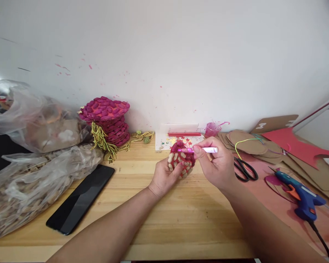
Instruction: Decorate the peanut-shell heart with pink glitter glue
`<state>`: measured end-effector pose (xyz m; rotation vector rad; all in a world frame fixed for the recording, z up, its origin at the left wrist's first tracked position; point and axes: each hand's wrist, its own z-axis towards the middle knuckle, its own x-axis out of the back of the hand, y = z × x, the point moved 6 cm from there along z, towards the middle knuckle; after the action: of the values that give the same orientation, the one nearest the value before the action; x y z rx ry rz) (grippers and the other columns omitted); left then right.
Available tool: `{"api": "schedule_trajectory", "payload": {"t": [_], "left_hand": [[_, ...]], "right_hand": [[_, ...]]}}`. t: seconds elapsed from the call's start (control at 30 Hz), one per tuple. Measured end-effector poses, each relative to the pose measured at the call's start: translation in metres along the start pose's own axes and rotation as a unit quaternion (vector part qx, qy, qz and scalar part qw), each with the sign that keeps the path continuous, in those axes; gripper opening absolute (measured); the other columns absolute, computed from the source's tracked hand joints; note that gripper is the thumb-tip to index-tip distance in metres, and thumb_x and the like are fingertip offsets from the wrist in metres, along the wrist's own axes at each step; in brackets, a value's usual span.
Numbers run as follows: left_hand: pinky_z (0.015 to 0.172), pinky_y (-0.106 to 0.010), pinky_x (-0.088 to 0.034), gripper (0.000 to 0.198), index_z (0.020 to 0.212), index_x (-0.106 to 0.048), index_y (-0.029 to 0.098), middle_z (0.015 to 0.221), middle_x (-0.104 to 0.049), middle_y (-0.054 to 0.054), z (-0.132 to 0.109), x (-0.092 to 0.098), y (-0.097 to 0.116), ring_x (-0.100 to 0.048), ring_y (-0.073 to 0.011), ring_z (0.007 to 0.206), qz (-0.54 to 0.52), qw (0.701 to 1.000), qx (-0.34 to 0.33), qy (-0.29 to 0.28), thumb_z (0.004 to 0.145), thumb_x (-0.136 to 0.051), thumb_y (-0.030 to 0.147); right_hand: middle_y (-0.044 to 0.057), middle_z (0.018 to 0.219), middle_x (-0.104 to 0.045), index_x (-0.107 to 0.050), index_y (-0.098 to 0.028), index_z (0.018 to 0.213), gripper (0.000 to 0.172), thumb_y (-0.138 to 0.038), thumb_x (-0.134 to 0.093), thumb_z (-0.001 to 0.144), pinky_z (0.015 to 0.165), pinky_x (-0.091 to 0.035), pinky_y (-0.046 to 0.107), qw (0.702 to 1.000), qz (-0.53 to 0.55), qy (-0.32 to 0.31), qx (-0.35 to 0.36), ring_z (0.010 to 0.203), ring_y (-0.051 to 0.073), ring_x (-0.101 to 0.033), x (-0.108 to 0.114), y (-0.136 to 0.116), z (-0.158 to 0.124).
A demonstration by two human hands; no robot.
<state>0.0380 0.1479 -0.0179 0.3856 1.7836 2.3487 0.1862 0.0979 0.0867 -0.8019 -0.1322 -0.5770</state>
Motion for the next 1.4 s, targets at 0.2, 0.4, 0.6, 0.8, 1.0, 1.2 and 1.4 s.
{"api": "schedule_trajectory", "payload": {"t": [0.2, 0.4, 0.6, 0.8, 1.0, 1.2, 1.4], "left_hand": [[0.074, -0.028, -0.055, 0.023, 0.092, -0.074, 0.015, 0.089, -0.078, -0.007, 0.0, -0.002, 0.004, -0.068, -0.0181, 0.075, -0.021, 1.0, 0.003, 0.001, 0.089, -0.066, 0.036], [0.07, -0.026, -0.053, 0.023, 0.088, -0.074, 0.015, 0.082, -0.077, -0.006, 0.0, -0.002, 0.004, -0.065, -0.0168, 0.07, -0.016, 1.0, -0.004, -0.001, 0.09, -0.065, 0.037], [0.074, -0.027, -0.055, 0.025, 0.092, -0.076, 0.016, 0.088, -0.079, -0.007, 0.001, -0.003, 0.004, -0.069, -0.0183, 0.076, -0.021, 1.0, -0.001, -0.005, 0.09, -0.065, 0.038], [0.074, -0.027, -0.055, 0.028, 0.093, -0.075, 0.015, 0.089, -0.079, -0.008, 0.001, -0.003, 0.002, -0.069, -0.0186, 0.076, -0.03, 1.0, 0.001, -0.009, 0.09, -0.066, 0.042], [0.078, -0.03, -0.058, 0.033, 0.095, -0.075, 0.015, 0.094, -0.08, -0.009, 0.0, -0.003, 0.006, -0.072, -0.02, 0.08, -0.066, 0.998, 0.009, -0.01, 0.088, -0.069, 0.046], [0.085, -0.032, -0.059, 0.039, 0.099, -0.076, 0.016, 0.101, -0.081, -0.009, 0.001, -0.004, 0.004, -0.075, -0.0216, 0.088, -0.118, 0.993, 0.022, -0.006, 0.085, -0.072, 0.052], [0.092, -0.037, -0.059, 0.039, 0.102, -0.076, 0.016, 0.105, -0.08, -0.01, 0.002, -0.007, 0.0, -0.076, -0.0235, 0.094, -0.151, 0.987, 0.044, -0.02, 0.084, -0.074, 0.051]], "right_hand": [[0.0, 0.074, -0.064, -0.06, -0.023, 0.088, 0.015, -0.034, -0.064, 0.097, 0.062, -0.046, 0.029, 0.999, 0.018, 0.008, -0.039, 0.066, 0.015, -0.059, 0.0, 0.008, -0.003], [0.0, 0.075, -0.065, -0.06, -0.022, 0.088, 0.017, -0.036, -0.064, 0.097, 0.064, -0.045, 0.029, 0.999, 0.01, 0.008, -0.05, 0.067, 0.014, -0.059, 0.001, 0.011, -0.003], [-0.001, 0.071, -0.064, -0.06, -0.022, 0.087, 0.019, -0.037, -0.065, 0.096, 0.064, -0.045, 0.028, 0.997, 0.032, 0.021, -0.066, 0.064, 0.013, -0.058, 0.003, 0.014, -0.001], [-0.001, 0.067, -0.063, -0.06, -0.021, 0.084, 0.022, -0.039, -0.066, 0.095, 0.058, -0.043, 0.026, 0.995, 0.03, 0.022, -0.089, 0.06, 0.012, -0.056, 0.003, 0.015, 0.001], [-0.002, 0.065, -0.063, -0.059, -0.022, 0.084, 0.024, -0.042, -0.069, 0.092, 0.055, -0.044, 0.025, 0.991, 0.084, 0.037, -0.1, 0.057, 0.012, -0.057, 0.002, 0.02, 0.003], [-0.002, 0.064, -0.064, -0.059, -0.022, 0.083, 0.025, -0.043, -0.068, 0.093, 0.053, -0.044, 0.025, 0.991, 0.069, 0.037, -0.112, 0.056, 0.012, -0.057, 0.001, 0.022, 0.002], [-0.002, 0.063, -0.063, -0.06, -0.021, 0.085, 0.024, -0.043, -0.069, 0.092, 0.052, -0.045, 0.024, 0.986, 0.118, 0.032, -0.114, 0.055, 0.012, -0.057, -0.001, 0.021, 0.002]]}}
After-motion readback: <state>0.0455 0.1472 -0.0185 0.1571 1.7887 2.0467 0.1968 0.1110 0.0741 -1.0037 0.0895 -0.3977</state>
